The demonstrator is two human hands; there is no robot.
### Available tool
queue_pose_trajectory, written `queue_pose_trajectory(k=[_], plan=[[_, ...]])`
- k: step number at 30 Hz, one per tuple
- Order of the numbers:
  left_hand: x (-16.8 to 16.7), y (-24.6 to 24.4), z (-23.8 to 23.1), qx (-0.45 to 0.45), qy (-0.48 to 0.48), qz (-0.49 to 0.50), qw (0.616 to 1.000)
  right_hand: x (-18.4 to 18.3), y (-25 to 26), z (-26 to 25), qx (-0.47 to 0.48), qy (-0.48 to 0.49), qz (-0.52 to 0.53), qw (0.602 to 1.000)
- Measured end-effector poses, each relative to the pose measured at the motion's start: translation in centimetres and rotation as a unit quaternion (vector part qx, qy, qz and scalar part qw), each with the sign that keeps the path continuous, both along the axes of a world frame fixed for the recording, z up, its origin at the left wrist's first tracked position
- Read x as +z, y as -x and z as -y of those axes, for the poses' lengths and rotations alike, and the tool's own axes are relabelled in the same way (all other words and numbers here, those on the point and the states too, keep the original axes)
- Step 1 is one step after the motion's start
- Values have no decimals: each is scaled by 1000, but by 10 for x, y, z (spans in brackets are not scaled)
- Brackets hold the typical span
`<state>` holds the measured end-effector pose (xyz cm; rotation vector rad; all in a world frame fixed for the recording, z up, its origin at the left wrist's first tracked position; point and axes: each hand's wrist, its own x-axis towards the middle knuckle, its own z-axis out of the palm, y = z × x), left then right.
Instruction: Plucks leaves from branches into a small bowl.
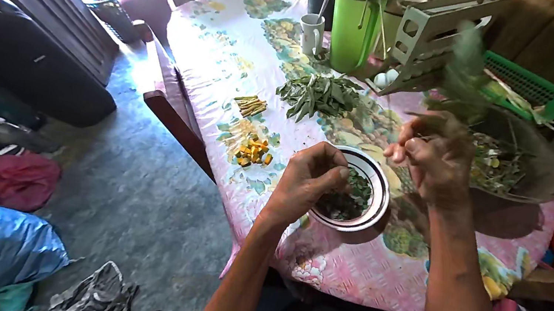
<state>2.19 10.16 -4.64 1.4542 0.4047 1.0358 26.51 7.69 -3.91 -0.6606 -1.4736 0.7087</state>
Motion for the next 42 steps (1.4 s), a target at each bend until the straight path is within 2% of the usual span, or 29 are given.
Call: queue_pose_trajectory(k=[4, 6, 8, 10, 12, 15, 18, 20, 22, 24, 26, 28, 30, 32, 33, 35, 37, 38, 40, 42], plan=[[4, -3, 0, 12, 26, 10, 1000, 21, 20, 10, -46, 51, 92, 993], [5, -5, -1, 28, 32, 7, 999, 23, 30, 5, -11, 39, 125, 991], [5, -4, -1, 42, 35, -1, 999, 11, 30, 1, 15, -1, 152, 988], [6, -3, -2, 49, 41, -8, 998, -4, 23, 2, 0, -32, 187, 982], [6, -2, -2, 41, 47, -11, 998, -21, 13, -1, 6, -41, 194, 980], [5, -1, -3, 21, 71, 2, 997, -15, 23, -11, 33, -30, 195, 980], [4, -2, -2, 8, 85, 18, 996, -28, 17, -13, 54, -13, 155, 986], [3, -3, -1, 0, 86, 25, 996, -18, 21, -8, 34, 16, 155, 987], [2, -4, -1, -6, 83, 28, 996, -27, 18, -12, 40, -11, 175, 984], [1, -5, 0, -10, 77, 25, 997, -5, 30, 8, -23, 20, 244, 969], [0, -6, 0, -22, 68, 25, 997, 3, 30, 15, -55, 7, 298, 953], [0, -6, 0, -33, 67, 26, 997, 3, 15, 19, -91, 1, 308, 947], [1, -4, 1, -25, 70, 15, 997, 11, -12, 34, -201, 29, 296, 933], [3, -3, 0, -7, 65, -3, 998, 25, -46, 48, -355, 66, 329, 872], [4, -1, 0, 0, 63, -13, 998, 30, -64, 48, -390, 86, 349, 847], [4, -1, 0, 9, 67, -25, 997, 27, -87, 50, -414, 112, 355, 831], [4, -5, -1, 19, 67, -25, 997, 27, -72, 55, -394, 105, 341, 847], [5, -7, -1, 22, 66, -25, 997, 27, -56, 56, -356, 90, 333, 868], [6, -10, 1, 28, 60, -31, 997, 32, -20, 46, -204, 53, 321, 923], [8, -10, 2, 38, 53, -40, 997, 24, 5, 28, -83, -7, 323, 943]])
